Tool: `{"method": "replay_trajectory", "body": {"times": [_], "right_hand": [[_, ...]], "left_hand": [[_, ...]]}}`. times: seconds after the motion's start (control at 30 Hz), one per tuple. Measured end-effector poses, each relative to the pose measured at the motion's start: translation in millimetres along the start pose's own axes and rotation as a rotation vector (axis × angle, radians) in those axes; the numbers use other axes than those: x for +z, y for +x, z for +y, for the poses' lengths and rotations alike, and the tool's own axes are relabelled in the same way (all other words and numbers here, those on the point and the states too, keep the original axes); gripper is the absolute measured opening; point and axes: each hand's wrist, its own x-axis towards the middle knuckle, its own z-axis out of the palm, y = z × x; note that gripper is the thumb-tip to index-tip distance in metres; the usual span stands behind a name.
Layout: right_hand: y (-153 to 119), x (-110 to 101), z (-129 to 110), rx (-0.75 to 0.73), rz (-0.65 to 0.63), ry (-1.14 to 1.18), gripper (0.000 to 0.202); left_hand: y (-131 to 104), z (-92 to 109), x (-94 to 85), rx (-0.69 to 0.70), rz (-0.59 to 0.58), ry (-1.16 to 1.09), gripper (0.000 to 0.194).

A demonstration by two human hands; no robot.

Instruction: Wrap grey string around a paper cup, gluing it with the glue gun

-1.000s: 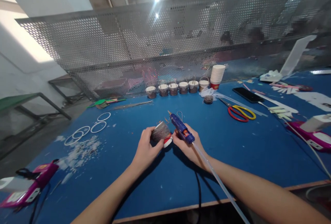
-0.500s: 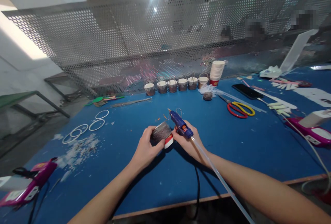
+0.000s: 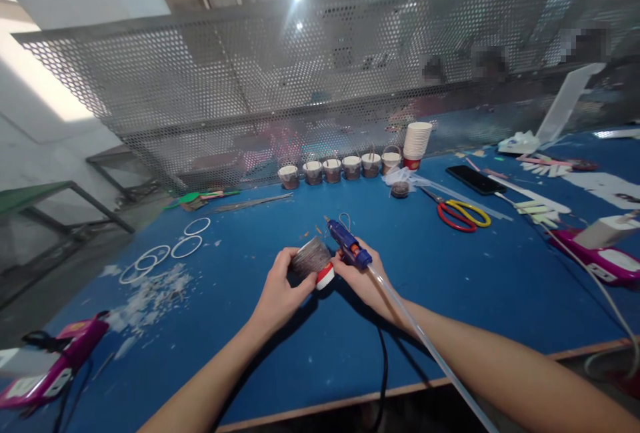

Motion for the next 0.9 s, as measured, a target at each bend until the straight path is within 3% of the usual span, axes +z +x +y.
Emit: {"method": "replay_trajectory", "body": {"times": [0.43, 0.73, 0.9], "right_hand": [[2.3, 0.6, -5.6, 0.081, 0.007, 0.017, 0.006], [0.9, -0.5, -6.3, 0.078, -0.023, 0.055, 0.008], [0.2, -0.8, -9.8, 0.079, -0.052, 0.058, 0.01]], "left_hand": [[0.7, -5.3, -4.1, 0.032, -0.014, -0.154, 0.019], [4.9, -21.4, -4.8, -0.081, -0.042, -0.484, 0.022], [9.9, -27.4, -3.7, -0.132, -0.026, -0.533, 0.027]]}}
